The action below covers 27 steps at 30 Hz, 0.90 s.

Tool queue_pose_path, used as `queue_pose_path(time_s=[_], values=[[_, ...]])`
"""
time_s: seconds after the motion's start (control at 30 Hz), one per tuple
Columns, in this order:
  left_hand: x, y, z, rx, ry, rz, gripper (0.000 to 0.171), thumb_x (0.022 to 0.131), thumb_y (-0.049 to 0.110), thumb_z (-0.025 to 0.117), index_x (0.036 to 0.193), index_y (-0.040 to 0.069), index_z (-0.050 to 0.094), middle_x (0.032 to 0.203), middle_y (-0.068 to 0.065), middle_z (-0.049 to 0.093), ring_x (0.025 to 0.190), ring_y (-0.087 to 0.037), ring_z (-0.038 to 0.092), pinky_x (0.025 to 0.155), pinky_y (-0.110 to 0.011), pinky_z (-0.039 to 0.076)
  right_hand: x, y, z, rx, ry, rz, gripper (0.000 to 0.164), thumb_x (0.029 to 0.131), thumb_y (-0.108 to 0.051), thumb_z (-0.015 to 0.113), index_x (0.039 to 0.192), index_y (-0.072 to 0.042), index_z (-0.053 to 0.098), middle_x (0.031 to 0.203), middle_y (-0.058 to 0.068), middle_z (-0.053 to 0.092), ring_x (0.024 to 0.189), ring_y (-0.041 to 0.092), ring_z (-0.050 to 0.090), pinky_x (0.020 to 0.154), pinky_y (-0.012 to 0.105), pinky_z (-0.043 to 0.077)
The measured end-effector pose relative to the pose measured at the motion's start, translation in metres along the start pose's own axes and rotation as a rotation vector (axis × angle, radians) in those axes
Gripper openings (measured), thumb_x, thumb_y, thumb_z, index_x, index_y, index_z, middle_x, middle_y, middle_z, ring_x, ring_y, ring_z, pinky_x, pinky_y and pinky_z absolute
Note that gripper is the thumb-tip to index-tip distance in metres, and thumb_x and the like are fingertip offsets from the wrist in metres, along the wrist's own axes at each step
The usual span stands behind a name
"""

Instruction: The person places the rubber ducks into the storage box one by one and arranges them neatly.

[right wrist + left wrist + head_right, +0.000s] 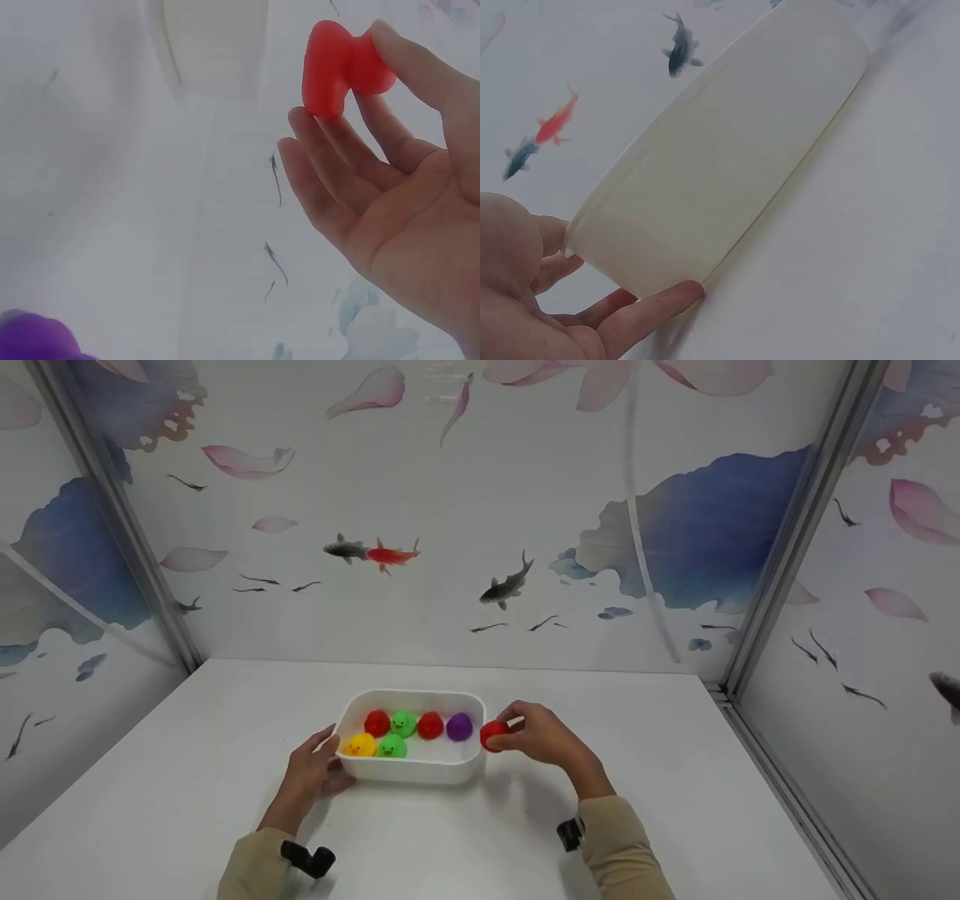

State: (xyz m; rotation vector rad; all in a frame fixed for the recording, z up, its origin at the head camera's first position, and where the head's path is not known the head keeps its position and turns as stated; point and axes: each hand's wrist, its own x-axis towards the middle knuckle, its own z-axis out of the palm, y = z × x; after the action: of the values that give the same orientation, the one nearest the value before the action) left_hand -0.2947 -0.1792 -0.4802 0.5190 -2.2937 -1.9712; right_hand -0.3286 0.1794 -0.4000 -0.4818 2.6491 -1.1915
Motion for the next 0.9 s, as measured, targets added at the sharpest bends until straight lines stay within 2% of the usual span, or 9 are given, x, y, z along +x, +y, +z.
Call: queue_pose_path(time_s=[0.13,0.27,0.6,0.9], values=[[-0.001,0.0,0.001,0.003,0.013,0.002,0.051,0.107,0.029,0.044,0.154,0.011,0.038,0.152,-0.026,0.045,0.129,-0.039,0.055,0.088,-0.049,0.061,0.011,-0.011,0.006,0.006,-0.01,0.011,0.038,0.087,-0.028,0.078,0.117,-0.009,0.065,0.125,0.013,0.066,0.116,0.03,0.064,0.095,0.044,0.059],[-0.004,-0.002,0.003,0.046,0.03,0.026,0.05,0.108,0.028,0.044,0.154,0.009,0.038,0.152,-0.027,0.045,0.13,-0.04,0.055,0.088,-0.049,0.061,0.022,-0.021,0.014,0.016,-0.02,0.023,0.039,0.087,-0.028,0.078,0.118,-0.009,0.064,0.126,0.014,0.065,0.116,0.029,0.064,0.096,0.045,0.059],[-0.003,0.0,0.001,0.039,0.032,0.002,0.05,0.108,0.029,0.044,0.154,0.011,0.038,0.152,-0.025,0.046,0.129,-0.038,0.056,0.089,-0.048,0.06,0.045,-0.042,0.036,-0.014,-0.041,0.015,0.035,0.089,-0.02,0.076,0.119,-0.008,0.064,0.123,0.012,0.066,0.109,0.026,0.066,0.096,0.043,0.06],[-0.001,0.0,0.001,0.062,0.038,0.021,0.051,0.107,0.029,0.045,0.153,0.009,0.039,0.151,-0.026,0.047,0.13,-0.038,0.056,0.091,-0.049,0.06,0.062,-0.053,0.059,0.001,-0.009,0.019,0.031,0.089,-0.015,0.076,0.118,-0.006,0.068,0.122,0.012,0.067,0.107,0.025,0.068,0.094,0.04,0.06]])
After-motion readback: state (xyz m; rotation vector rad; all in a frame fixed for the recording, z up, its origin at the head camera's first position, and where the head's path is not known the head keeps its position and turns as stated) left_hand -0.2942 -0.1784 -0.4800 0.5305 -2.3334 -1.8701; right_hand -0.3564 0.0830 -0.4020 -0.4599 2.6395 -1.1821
